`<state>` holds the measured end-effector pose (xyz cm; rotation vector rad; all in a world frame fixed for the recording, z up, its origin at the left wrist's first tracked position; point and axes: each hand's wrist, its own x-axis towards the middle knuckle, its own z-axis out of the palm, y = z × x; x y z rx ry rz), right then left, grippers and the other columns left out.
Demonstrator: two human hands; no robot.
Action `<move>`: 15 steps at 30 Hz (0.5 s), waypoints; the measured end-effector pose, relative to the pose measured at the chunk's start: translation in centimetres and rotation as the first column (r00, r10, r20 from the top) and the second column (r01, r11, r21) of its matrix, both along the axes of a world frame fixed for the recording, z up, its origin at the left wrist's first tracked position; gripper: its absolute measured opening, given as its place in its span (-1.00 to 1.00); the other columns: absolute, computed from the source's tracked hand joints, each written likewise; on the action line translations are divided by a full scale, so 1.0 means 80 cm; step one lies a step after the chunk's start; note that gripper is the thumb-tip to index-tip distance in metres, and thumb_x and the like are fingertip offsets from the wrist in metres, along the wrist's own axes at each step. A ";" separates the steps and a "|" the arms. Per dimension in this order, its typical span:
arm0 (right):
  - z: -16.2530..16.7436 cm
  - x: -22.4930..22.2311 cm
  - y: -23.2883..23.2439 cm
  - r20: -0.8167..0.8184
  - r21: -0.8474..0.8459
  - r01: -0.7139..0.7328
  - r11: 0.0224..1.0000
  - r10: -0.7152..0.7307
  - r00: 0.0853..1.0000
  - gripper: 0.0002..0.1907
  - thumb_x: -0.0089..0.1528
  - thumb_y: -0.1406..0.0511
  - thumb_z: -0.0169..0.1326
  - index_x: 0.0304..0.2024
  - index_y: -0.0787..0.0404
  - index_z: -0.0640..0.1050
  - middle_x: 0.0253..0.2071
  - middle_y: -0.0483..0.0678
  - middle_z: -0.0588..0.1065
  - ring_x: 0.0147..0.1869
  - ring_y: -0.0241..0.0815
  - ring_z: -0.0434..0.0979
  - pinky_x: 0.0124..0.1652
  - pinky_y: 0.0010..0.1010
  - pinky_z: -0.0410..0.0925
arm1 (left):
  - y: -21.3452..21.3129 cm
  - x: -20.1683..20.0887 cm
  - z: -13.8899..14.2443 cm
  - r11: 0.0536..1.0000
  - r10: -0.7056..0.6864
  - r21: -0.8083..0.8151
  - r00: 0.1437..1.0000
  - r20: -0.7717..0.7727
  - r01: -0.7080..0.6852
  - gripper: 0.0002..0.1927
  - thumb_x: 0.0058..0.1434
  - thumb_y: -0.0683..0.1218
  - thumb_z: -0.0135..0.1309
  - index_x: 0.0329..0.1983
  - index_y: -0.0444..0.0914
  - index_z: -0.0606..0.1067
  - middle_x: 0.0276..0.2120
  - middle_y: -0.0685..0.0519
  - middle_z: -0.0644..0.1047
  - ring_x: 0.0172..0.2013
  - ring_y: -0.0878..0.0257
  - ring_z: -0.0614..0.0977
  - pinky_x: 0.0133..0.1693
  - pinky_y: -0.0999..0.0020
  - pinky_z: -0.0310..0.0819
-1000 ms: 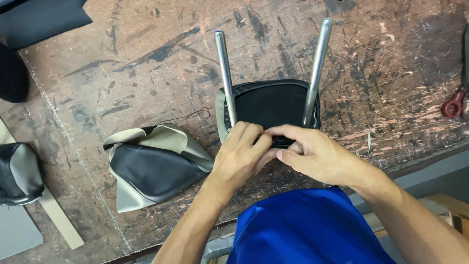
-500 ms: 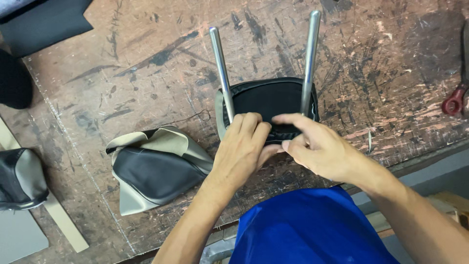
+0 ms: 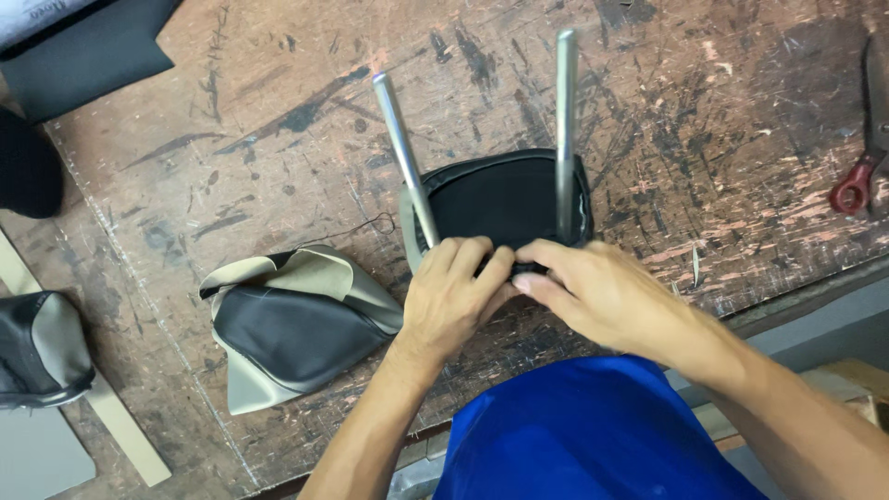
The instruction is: The person stretches a two-tone vinyl cover over a car headrest frame, working the sewn edges around the metal posts and padding. They then use shears to trim and open up a new cover's lining, and pull and press the cover fully over a foam headrest, adjusting the fit around the posts.
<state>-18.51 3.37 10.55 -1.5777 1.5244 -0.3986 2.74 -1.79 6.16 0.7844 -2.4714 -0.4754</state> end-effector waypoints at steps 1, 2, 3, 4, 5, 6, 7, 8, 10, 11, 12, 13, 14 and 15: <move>-0.004 -0.005 0.005 0.047 0.021 0.043 0.999 -0.044 0.998 -0.59 0.24 0.16 0.12 0.07 0.22 0.55 -0.61 0.01 0.52 -0.59 -0.21 0.52 -0.51 -0.31 0.37 | 0.000 0.000 -0.002 1.000 0.005 -0.027 1.000 0.000 -0.005 -0.57 0.16 0.07 0.28 0.00 -0.23 0.51 -0.12 0.01 0.48 -0.15 0.07 0.53 -0.12 0.16 0.42; -0.008 -0.015 0.010 0.098 0.048 0.173 0.984 -0.177 0.979 -0.58 0.23 0.18 0.12 0.10 0.21 0.55 -0.58 0.01 0.52 -0.59 -0.19 0.49 -0.52 -0.31 0.37 | 0.001 0.000 -0.004 0.998 0.008 -0.063 1.000 -0.017 -0.009 -0.57 0.17 0.07 0.29 -0.01 -0.24 0.50 -0.11 0.00 0.49 -0.14 0.07 0.53 -0.13 0.17 0.42; -0.011 -0.035 0.017 0.142 0.083 0.299 0.951 -0.308 0.941 -0.56 0.22 0.19 0.11 0.13 0.20 0.56 -0.56 0.00 0.52 -0.58 -0.16 0.47 -0.54 -0.30 0.37 | 0.002 0.000 -0.006 0.995 0.011 -0.095 0.999 -0.036 -0.014 -0.57 0.18 0.08 0.29 -0.02 -0.25 0.50 -0.10 -0.01 0.50 -0.14 0.07 0.54 -0.13 0.17 0.41; -0.013 -0.058 0.024 0.179 0.125 0.411 0.903 -0.428 0.886 -0.54 0.22 0.21 0.11 0.16 0.19 0.57 -0.54 -0.01 0.53 -0.57 -0.14 0.44 -0.55 -0.29 0.37 | 0.002 -0.001 -0.008 0.992 0.019 -0.125 0.998 -0.057 -0.026 -0.57 0.18 0.08 0.29 -0.04 -0.25 0.49 -0.09 -0.02 0.52 -0.13 0.07 0.55 -0.14 0.18 0.41; -0.019 -0.079 0.025 0.158 0.087 0.434 0.897 -0.442 0.883 -0.54 0.26 0.18 0.09 0.17 0.22 0.57 -0.44 0.00 0.53 -0.45 -0.13 0.45 -0.45 -0.29 0.37 | 0.002 -0.001 -0.009 0.989 0.016 -0.146 0.998 -0.059 -0.024 -0.59 0.20 0.07 0.29 -0.05 -0.26 0.49 -0.09 -0.01 0.53 -0.14 0.09 0.56 -0.14 0.19 0.41; -0.031 -0.096 0.022 0.140 0.051 0.457 0.888 -0.459 0.877 -0.54 0.31 0.16 0.08 0.19 0.25 0.57 -0.34 0.02 0.54 -0.33 -0.12 0.46 -0.35 -0.29 0.36 | 0.001 -0.001 -0.010 0.986 0.009 -0.167 0.998 -0.058 -0.019 -0.60 0.22 0.07 0.29 -0.06 -0.27 0.48 -0.09 -0.01 0.55 -0.15 0.10 0.56 -0.14 0.20 0.41; -0.043 -0.107 0.021 0.120 0.009 0.483 0.876 -0.480 0.869 -0.54 0.36 0.13 0.06 0.20 0.28 0.57 -0.24 0.03 0.55 -0.22 -0.11 0.46 -0.25 -0.30 0.36 | 0.000 -0.001 -0.011 0.982 -0.003 -0.190 0.998 -0.061 -0.009 -0.61 0.23 0.06 0.29 -0.07 -0.28 0.48 -0.08 -0.01 0.57 -0.15 0.11 0.57 -0.14 0.22 0.42; -0.055 -0.115 0.020 0.089 -0.144 0.385 0.912 -0.376 0.922 -0.47 0.37 0.07 0.03 0.24 0.29 0.52 -0.12 0.07 0.51 -0.08 -0.07 0.46 -0.12 -0.28 0.36 | -0.003 0.000 -0.011 0.987 -0.024 -0.163 0.996 -0.081 0.010 -0.63 0.24 0.05 0.28 -0.08 -0.28 0.49 -0.13 -0.01 0.57 -0.17 0.10 0.58 -0.15 0.21 0.41; -0.067 -0.123 0.018 -0.020 -0.420 0.135 0.897 -0.158 0.987 -0.34 0.37 -0.05 -0.03 0.31 0.29 0.44 0.13 0.16 0.45 0.19 -0.01 0.45 0.14 -0.24 0.36 | -0.006 0.006 -0.010 0.992 -0.056 -0.115 0.992 -0.117 0.043 -0.66 0.27 0.03 0.27 -0.10 -0.29 0.50 -0.22 0.00 0.57 -0.22 0.08 0.59 -0.18 0.20 0.41; -0.067 -0.122 0.019 0.024 -0.468 0.113 0.876 -0.115 0.993 -0.29 0.38 -0.09 -0.10 0.34 0.30 0.39 0.21 0.20 0.39 0.27 0.04 0.38 0.22 -0.18 0.29 | -0.005 0.009 -0.009 0.999 -0.029 -0.036 0.977 -0.213 0.022 -0.69 0.30 0.01 0.25 -0.11 -0.30 0.50 -0.24 -0.02 0.56 -0.24 0.07 0.58 -0.18 0.22 0.42; -0.063 -0.118 0.023 0.063 -0.516 0.092 0.852 -0.069 0.996 -0.24 0.38 -0.13 -0.18 0.36 0.31 0.34 0.28 0.24 0.33 0.36 0.10 0.31 0.30 -0.13 0.21 | -0.002 0.011 -0.006 0.999 0.004 0.044 0.952 -0.307 0.010 -0.72 0.33 0.00 0.23 -0.12 -0.30 0.50 -0.26 -0.03 0.55 -0.25 0.05 0.58 -0.18 0.24 0.43; -0.054 -0.112 0.030 0.103 -0.560 0.072 0.826 -0.017 0.995 -0.19 0.39 -0.18 -0.25 0.39 0.32 0.29 0.36 0.27 0.27 0.44 0.15 0.24 0.38 -0.07 0.14 | 0.005 0.015 -0.003 0.992 0.046 0.128 0.919 -0.391 0.005 -0.75 0.36 -0.02 0.21 -0.13 -0.30 0.50 -0.29 -0.05 0.53 -0.26 0.04 0.57 -0.18 0.26 0.45; -0.040 -0.107 0.037 0.277 -0.469 0.126 0.874 0.010 0.961 -0.19 0.37 -0.18 -0.22 0.36 0.32 0.32 0.33 0.23 0.32 0.41 0.10 0.29 0.36 -0.07 0.17 | 0.015 0.017 0.000 0.964 0.114 0.264 0.895 -0.431 0.004 -0.76 0.39 -0.02 0.15 -0.13 -0.31 0.50 -0.30 -0.03 0.54 -0.28 0.08 0.58 -0.19 0.29 0.46; -0.024 -0.104 0.046 0.441 -0.367 0.161 0.916 0.019 0.897 -0.19 0.36 -0.19 -0.20 0.33 0.31 0.34 0.30 0.18 0.37 0.39 0.05 0.34 0.34 -0.07 0.19 | 0.028 0.016 0.004 0.918 0.185 0.397 0.867 -0.462 0.016 -0.76 0.41 -0.02 0.09 -0.14 -0.32 0.51 -0.32 -0.02 0.54 -0.30 0.13 0.58 -0.20 0.31 0.47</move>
